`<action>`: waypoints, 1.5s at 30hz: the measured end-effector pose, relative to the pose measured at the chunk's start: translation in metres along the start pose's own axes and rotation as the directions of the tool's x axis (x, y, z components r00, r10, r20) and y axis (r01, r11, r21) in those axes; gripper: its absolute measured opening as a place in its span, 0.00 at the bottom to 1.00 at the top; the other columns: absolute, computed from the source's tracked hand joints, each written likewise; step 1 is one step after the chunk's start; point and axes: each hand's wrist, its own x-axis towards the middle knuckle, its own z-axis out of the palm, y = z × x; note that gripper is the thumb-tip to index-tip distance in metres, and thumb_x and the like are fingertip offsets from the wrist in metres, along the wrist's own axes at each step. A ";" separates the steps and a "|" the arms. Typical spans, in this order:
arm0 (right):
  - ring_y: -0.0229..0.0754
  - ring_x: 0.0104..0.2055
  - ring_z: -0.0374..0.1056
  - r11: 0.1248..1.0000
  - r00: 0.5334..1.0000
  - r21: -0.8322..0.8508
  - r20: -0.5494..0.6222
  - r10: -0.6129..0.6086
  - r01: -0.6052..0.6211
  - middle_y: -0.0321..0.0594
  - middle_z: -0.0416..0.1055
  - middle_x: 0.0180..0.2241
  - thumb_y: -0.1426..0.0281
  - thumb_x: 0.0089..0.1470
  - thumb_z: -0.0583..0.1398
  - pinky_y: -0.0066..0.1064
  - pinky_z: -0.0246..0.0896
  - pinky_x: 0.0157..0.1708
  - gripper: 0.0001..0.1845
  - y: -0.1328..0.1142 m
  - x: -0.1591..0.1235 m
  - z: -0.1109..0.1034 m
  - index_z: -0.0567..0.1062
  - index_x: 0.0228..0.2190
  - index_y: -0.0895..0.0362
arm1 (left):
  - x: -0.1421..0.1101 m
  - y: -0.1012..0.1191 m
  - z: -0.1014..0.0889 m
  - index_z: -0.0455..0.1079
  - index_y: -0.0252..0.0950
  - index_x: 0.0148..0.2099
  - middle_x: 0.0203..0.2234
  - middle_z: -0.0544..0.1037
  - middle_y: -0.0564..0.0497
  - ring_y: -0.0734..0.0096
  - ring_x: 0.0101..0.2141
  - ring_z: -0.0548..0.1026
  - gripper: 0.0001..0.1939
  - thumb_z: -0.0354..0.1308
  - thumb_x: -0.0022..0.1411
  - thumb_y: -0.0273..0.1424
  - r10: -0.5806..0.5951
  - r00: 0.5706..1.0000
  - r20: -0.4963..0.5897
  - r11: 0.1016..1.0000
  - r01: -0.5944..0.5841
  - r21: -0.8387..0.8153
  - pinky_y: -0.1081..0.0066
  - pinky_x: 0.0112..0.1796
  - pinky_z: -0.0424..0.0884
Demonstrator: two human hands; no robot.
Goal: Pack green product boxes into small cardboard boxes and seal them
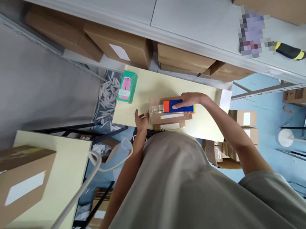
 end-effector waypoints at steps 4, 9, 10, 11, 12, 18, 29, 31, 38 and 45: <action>0.45 0.30 0.78 1.000 1.000 -0.012 0.025 0.010 -0.010 0.46 0.81 0.27 0.28 0.51 0.66 0.33 0.72 0.35 0.42 -0.003 0.001 0.000 0.80 0.27 0.58 | -0.005 0.031 0.000 0.65 0.40 0.76 0.72 0.69 0.36 0.51 0.71 0.68 0.34 0.50 0.79 0.52 0.478 0.872 0.102 0.840 -0.488 0.235 0.51 0.68 0.67; 0.47 0.31 0.80 0.999 0.998 0.029 0.051 0.031 -0.032 0.44 0.83 0.29 0.28 0.47 0.69 0.33 0.74 0.36 0.45 -0.007 -0.003 0.002 0.83 0.39 0.59 | -0.020 0.057 0.015 0.71 0.35 0.73 0.77 0.64 0.40 0.50 0.80 0.47 0.37 0.35 0.82 0.51 0.638 0.618 0.459 0.549 -0.783 0.291 0.47 0.76 0.50; 0.47 0.31 0.80 0.998 0.998 0.042 0.055 0.039 -0.042 0.44 0.83 0.29 0.28 0.46 0.69 0.33 0.74 0.36 0.46 -0.008 -0.004 0.003 0.83 0.40 0.60 | -0.022 0.056 0.016 0.70 0.35 0.74 0.77 0.64 0.40 0.49 0.80 0.46 0.38 0.35 0.82 0.51 0.627 0.611 0.482 0.531 -0.789 0.309 0.46 0.76 0.48; 0.47 0.31 0.81 0.997 0.997 0.057 0.062 0.047 -0.051 0.44 0.83 0.30 0.28 0.46 0.69 0.33 0.75 0.36 0.47 -0.008 -0.005 0.004 0.82 0.41 0.60 | -0.024 0.055 0.017 0.69 0.34 0.75 0.77 0.63 0.40 0.48 0.80 0.45 0.38 0.36 0.82 0.52 0.616 0.613 0.494 0.520 -0.788 0.330 0.44 0.76 0.47; 0.47 0.31 0.81 0.996 0.996 0.073 0.069 0.050 -0.055 0.44 0.83 0.30 0.27 0.45 0.69 0.33 0.75 0.35 0.48 -0.008 -0.007 0.004 0.82 0.41 0.60 | -0.025 0.054 0.016 0.68 0.35 0.76 0.77 0.63 0.40 0.47 0.81 0.44 0.38 0.36 0.82 0.52 0.606 0.620 0.499 0.513 -0.784 0.351 0.44 0.77 0.45; 0.47 0.33 0.82 0.996 0.995 0.084 0.094 0.030 -0.038 0.43 0.82 0.29 0.29 0.46 0.71 0.32 0.76 0.35 0.47 -0.011 -0.022 0.001 0.81 0.40 0.62 | -0.026 0.055 0.015 0.67 0.38 0.77 0.77 0.64 0.43 0.49 0.80 0.47 0.36 0.32 0.82 0.46 0.557 0.672 0.488 0.525 -0.740 0.420 0.44 0.77 0.45; 0.47 0.33 0.80 0.967 0.955 -0.013 0.157 0.252 -0.253 0.45 0.82 0.29 0.29 0.45 0.71 0.35 0.76 0.34 0.46 0.020 -0.078 -0.024 0.84 0.36 0.61 | -0.026 0.055 0.018 0.71 0.39 0.74 0.76 0.65 0.40 0.42 0.79 0.52 0.36 0.39 0.81 0.52 0.572 0.685 0.451 0.617 -0.722 0.315 0.41 0.75 0.46; 0.48 0.33 0.80 0.954 0.943 -0.016 0.153 0.297 -0.298 0.45 0.82 0.29 0.30 0.45 0.71 0.36 0.76 0.34 0.45 0.027 -0.087 -0.029 0.84 0.36 0.62 | -0.026 0.056 0.018 0.71 0.39 0.74 0.76 0.65 0.40 0.42 0.79 0.52 0.36 0.41 0.80 0.53 0.577 0.687 0.441 0.640 -0.716 0.279 0.42 0.76 0.45; 0.47 0.33 0.79 0.935 0.929 -0.013 0.109 0.353 -0.354 0.43 0.80 0.29 0.32 0.44 0.73 0.36 0.75 0.36 0.44 0.034 -0.112 -0.034 0.84 0.37 0.61 | -0.024 0.054 0.017 0.71 0.40 0.74 0.77 0.63 0.40 0.42 0.79 0.52 0.34 0.41 0.80 0.51 0.574 0.671 0.469 0.618 -0.731 0.290 0.43 0.75 0.47; 0.48 0.34 0.79 0.914 0.911 -0.012 0.079 0.405 -0.405 0.43 0.81 0.30 0.32 0.47 0.72 0.37 0.75 0.39 0.43 0.049 -0.128 -0.033 0.85 0.39 0.61 | -0.022 0.054 0.018 0.71 0.40 0.74 0.76 0.65 0.39 0.42 0.78 0.52 0.33 0.44 0.80 0.50 0.579 0.664 0.474 0.619 -0.736 0.274 0.44 0.76 0.48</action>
